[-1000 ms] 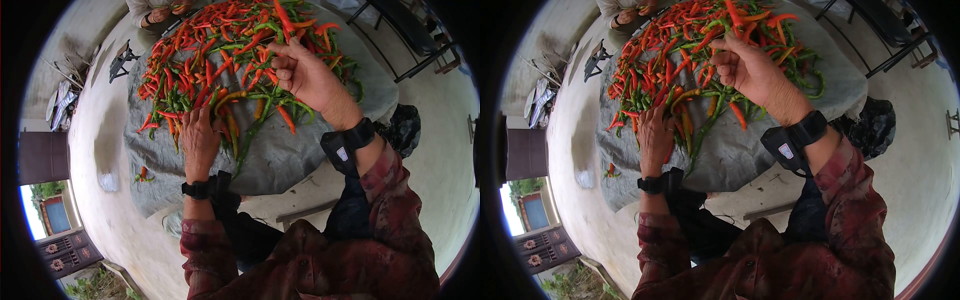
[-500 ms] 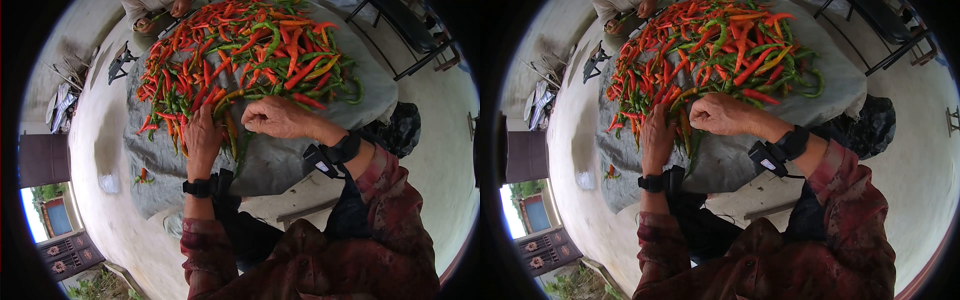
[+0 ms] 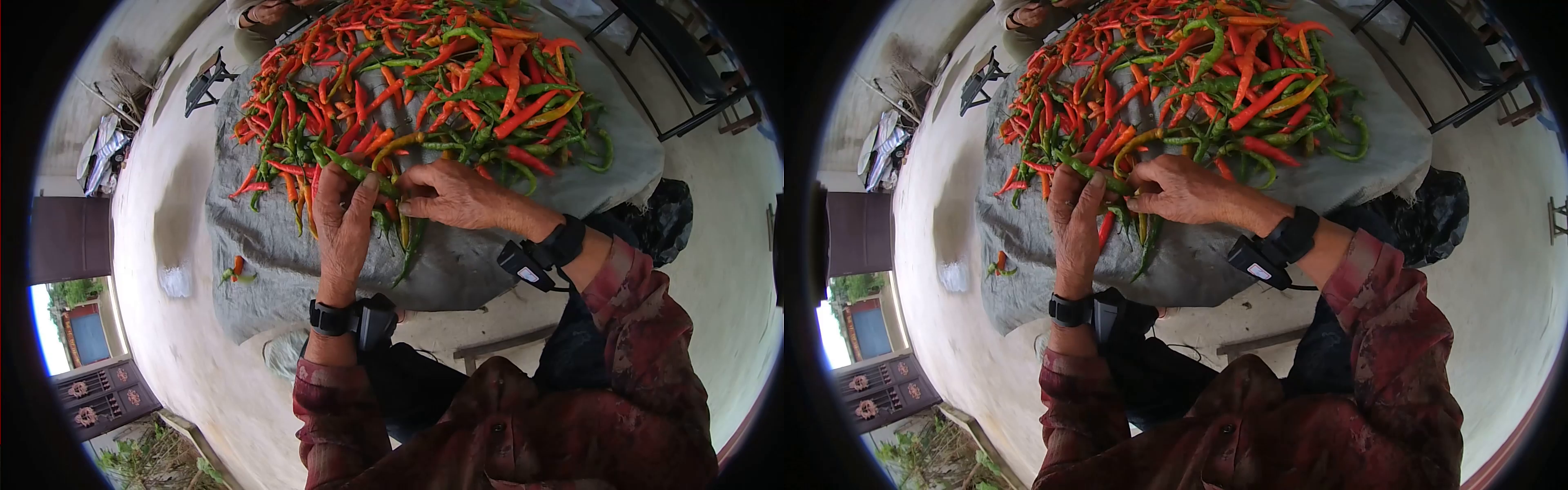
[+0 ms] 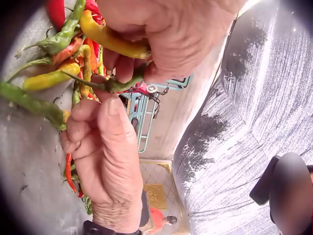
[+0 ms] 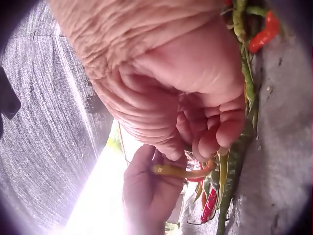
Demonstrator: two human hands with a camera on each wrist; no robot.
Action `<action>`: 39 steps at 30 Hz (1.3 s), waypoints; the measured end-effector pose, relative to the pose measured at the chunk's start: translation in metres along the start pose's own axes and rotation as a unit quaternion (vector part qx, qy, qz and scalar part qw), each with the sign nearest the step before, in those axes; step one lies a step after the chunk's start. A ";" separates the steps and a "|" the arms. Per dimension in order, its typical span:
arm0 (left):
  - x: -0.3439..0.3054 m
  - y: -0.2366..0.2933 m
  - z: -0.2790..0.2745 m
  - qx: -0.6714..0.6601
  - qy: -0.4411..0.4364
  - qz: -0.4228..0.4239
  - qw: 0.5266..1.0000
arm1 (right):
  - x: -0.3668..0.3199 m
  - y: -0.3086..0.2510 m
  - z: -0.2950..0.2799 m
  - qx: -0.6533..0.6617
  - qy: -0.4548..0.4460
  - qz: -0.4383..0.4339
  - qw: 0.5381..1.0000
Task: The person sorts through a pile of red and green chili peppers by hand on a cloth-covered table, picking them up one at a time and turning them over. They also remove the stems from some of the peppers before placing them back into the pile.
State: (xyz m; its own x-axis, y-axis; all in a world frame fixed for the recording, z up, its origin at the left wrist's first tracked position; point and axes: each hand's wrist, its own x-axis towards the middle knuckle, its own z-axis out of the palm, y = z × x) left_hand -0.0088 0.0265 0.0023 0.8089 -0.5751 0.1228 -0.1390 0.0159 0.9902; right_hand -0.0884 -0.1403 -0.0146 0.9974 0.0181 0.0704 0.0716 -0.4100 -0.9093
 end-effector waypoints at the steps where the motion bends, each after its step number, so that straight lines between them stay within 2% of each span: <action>1: 0.000 0.001 0.000 -0.016 0.001 -0.012 1.000 | 0.001 0.002 0.001 0.000 -0.001 -0.001 1.000; 3: 0.000 -0.001 -0.003 -0.034 0.001 -0.020 0.999 | 0.004 0.006 0.002 0.050 -0.030 0.023 0.998; 5: 0.000 -0.002 -0.004 -0.051 0.001 -0.028 0.998 | 0.003 0.006 0.003 0.051 -0.022 0.013 0.998; 7: -0.002 -0.002 -0.004 -0.029 -0.004 -0.022 0.999 | 0.003 0.006 0.003 0.053 -0.015 0.003 0.999; 10: 0.001 -0.006 -0.003 0.004 0.017 0.009 1.000 | 0.003 0.004 -0.005 0.048 -0.057 0.013 0.997; 13: 0.003 -0.010 -0.004 0.070 0.039 0.014 0.997 | 0.002 -0.002 -0.025 0.028 -0.016 0.019 0.999; 14: 0.003 -0.009 -0.004 0.070 0.037 0.014 0.997 | 0.000 -0.008 -0.036 0.064 0.023 0.043 0.997; 15: 0.003 -0.009 -0.004 0.186 0.022 0.058 0.981 | -0.001 -0.009 -0.045 0.099 0.062 0.067 0.991; 16: 0.002 -0.009 -0.004 0.300 0.007 0.101 0.949 | -0.003 -0.004 -0.053 0.170 0.095 0.052 0.980; 17: 0.001 -0.008 -0.002 0.299 0.006 0.102 0.949 | -0.004 0.003 -0.061 0.240 0.127 0.037 0.962; 18: -0.001 -0.007 0.001 0.421 -0.002 0.173 0.890 | -0.004 0.006 -0.067 0.385 0.155 0.011 0.910; 19: -0.002 -0.006 0.004 0.533 -0.008 0.241 0.811 | -0.004 0.010 -0.071 0.385 0.156 0.010 0.910; 21: -0.006 -0.009 0.012 0.547 -0.019 0.240 0.802 | -0.004 0.011 -0.075 0.551 0.205 0.019 0.808; 22: -0.008 -0.012 0.015 0.550 -0.046 0.227 0.803 | -0.007 0.009 -0.071 0.523 0.209 0.070 0.823; 23: -0.009 -0.013 0.019 0.552 -0.074 0.213 0.803 | -0.008 0.007 -0.064 0.523 0.211 0.070 0.823; 24: -0.009 -0.014 0.024 0.551 -0.076 0.214 0.803 | -0.008 0.006 -0.056 0.436 0.161 0.117 0.878; 25: -0.009 -0.015 0.028 0.527 -0.082 0.266 0.803 | -0.008 0.005 -0.048 0.342 0.107 0.163 0.919; 26: -0.010 -0.015 0.031 0.502 -0.087 0.317 0.800 | -0.009 0.007 -0.039 0.342 0.108 0.163 0.919; 27: -0.011 -0.014 0.034 0.502 -0.087 0.317 0.800 | -0.008 0.009 -0.030 0.287 0.054 0.148 0.945; 28: -0.013 -0.012 0.036 0.466 -0.083 0.351 0.808 | -0.008 0.011 -0.026 0.231 -0.001 0.132 0.964; 29: -0.015 -0.009 0.037 0.428 -0.080 0.385 0.814 | -0.008 0.013 -0.024 0.231 0.000 0.132 0.964; 31: -0.023 -0.005 0.037 0.413 -0.095 0.368 0.828 | -0.009 0.012 -0.024 0.125 -0.053 0.117 0.984; 33: -0.026 -0.010 0.038 0.369 -0.104 0.436 0.814 | -0.008 0.012 -0.023 0.135 -0.068 0.146 0.978; 35: -0.028 -0.015 0.039 0.365 -0.113 0.451 0.807 | -0.004 0.017 -0.021 0.086 -0.151 0.120 0.978; 36: -0.029 -0.018 0.042 0.366 -0.115 0.462 0.800 | -0.005 0.017 -0.020 0.085 -0.153 0.119 0.977; 38: -0.030 -0.021 0.042 0.382 -0.121 0.475 0.783 | -0.007 0.015 -0.017 0.254 -0.089 0.094 0.959; 39: -0.029 -0.019 0.042 0.383 -0.119 0.474 0.784 | -0.006 0.014 -0.019 0.253 -0.091 0.094 0.959</action>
State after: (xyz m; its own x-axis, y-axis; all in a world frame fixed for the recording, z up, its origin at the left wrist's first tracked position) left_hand -0.0535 0.0079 -0.0229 0.0168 -0.7397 0.6728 -0.9892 0.0855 0.1187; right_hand -0.0942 -0.1631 -0.0197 0.9754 0.1657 -0.1452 -0.1588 0.0719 -0.9847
